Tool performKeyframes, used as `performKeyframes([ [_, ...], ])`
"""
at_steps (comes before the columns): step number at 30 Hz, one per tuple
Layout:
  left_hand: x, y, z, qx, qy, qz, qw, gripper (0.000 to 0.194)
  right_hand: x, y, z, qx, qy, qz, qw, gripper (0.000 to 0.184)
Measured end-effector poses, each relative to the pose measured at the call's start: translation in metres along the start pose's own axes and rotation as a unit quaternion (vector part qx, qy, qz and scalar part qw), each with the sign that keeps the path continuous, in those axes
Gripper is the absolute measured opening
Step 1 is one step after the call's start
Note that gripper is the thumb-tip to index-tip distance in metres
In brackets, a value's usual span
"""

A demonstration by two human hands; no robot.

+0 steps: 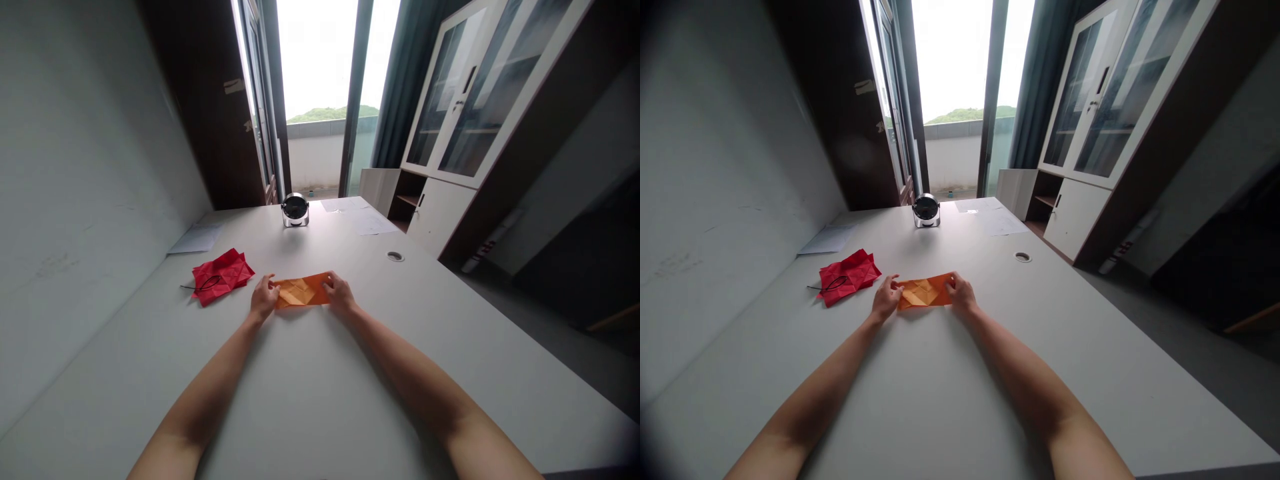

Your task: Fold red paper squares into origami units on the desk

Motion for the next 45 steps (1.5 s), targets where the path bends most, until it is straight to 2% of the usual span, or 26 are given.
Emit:
performKeyframes([
  [4,-0.002,-0.002,-0.026,-0.111,0.098,0.033,0.988,0.038,0.002,-0.009,0.013,0.061,-0.075,-0.037,0.995,0.045],
  [7,-0.01,-0.005,-0.04,-0.172,0.137,0.078,0.972,0.036,0.005,-0.017,0.025,0.112,-0.134,-0.056,0.983,0.046],
  [9,-0.017,-0.008,-0.041,-0.198,0.14,0.118,0.963,0.033,0.005,-0.022,0.032,0.139,-0.18,-0.052,0.972,0.042],
  [13,-0.029,-0.011,-0.029,-0.201,0.105,0.202,0.953,0.03,0.004,-0.032,0.045,0.22,-0.243,-0.04,0.944,0.033],
  [16,-0.031,-0.01,-0.021,-0.189,0.099,0.207,0.955,0.033,-0.003,-0.038,0.05,0.27,-0.264,0.0,0.926,0.027],
  [18,-0.031,-0.01,-0.017,-0.182,0.103,0.202,0.957,0.033,-0.008,-0.04,0.049,0.28,-0.273,0.039,0.92,0.024],
  [21,-0.028,-0.009,-0.013,-0.165,0.114,0.19,0.961,0.032,-0.013,-0.04,0.044,0.26,-0.282,0.078,0.92,0.026],
  [25,-0.024,-0.007,-0.01,-0.158,0.132,0.176,0.963,0.03,-0.015,-0.035,0.035,0.223,-0.299,0.087,0.924,0.035],
  [27,-0.025,-0.007,-0.014,-0.18,0.123,0.181,0.959,0.029,-0.017,-0.034,0.031,0.212,-0.303,0.092,0.925,0.038],
  [32,-0.034,-0.013,-0.034,-0.273,0.06,0.24,0.93,0.034,-0.022,-0.03,0.023,0.198,-0.292,0.103,0.93,0.041],
  [35,-0.036,-0.014,-0.037,-0.271,0.054,0.254,0.927,0.039,-0.02,-0.024,0.018,0.17,-0.267,0.067,0.946,0.043],
  [40,-0.034,-0.012,-0.03,-0.261,0.031,0.24,0.935,0.034,-0.006,-0.008,0.008,0.074,-0.158,-0.035,0.984,0.043],
  [42,-0.034,-0.011,-0.028,-0.259,0.023,0.232,0.937,0.034,-0.001,-0.004,0.005,0.058,-0.098,-0.049,0.992,0.042],
  [45,-0.034,-0.011,-0.027,-0.258,0.015,0.228,0.939,0.032,0.0,0.0,0.003,0.047,-0.01,-0.036,0.998,0.041],
])
Point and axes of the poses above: each hand's wrist, its own y-axis towards the middle knuckle, its own x-axis out of the back of the hand, z = x × y, the point moved 4 cm from there along y, towards the middle knuckle, and after that the axes turned 15 degrees about -x, right-handed, at the moved point
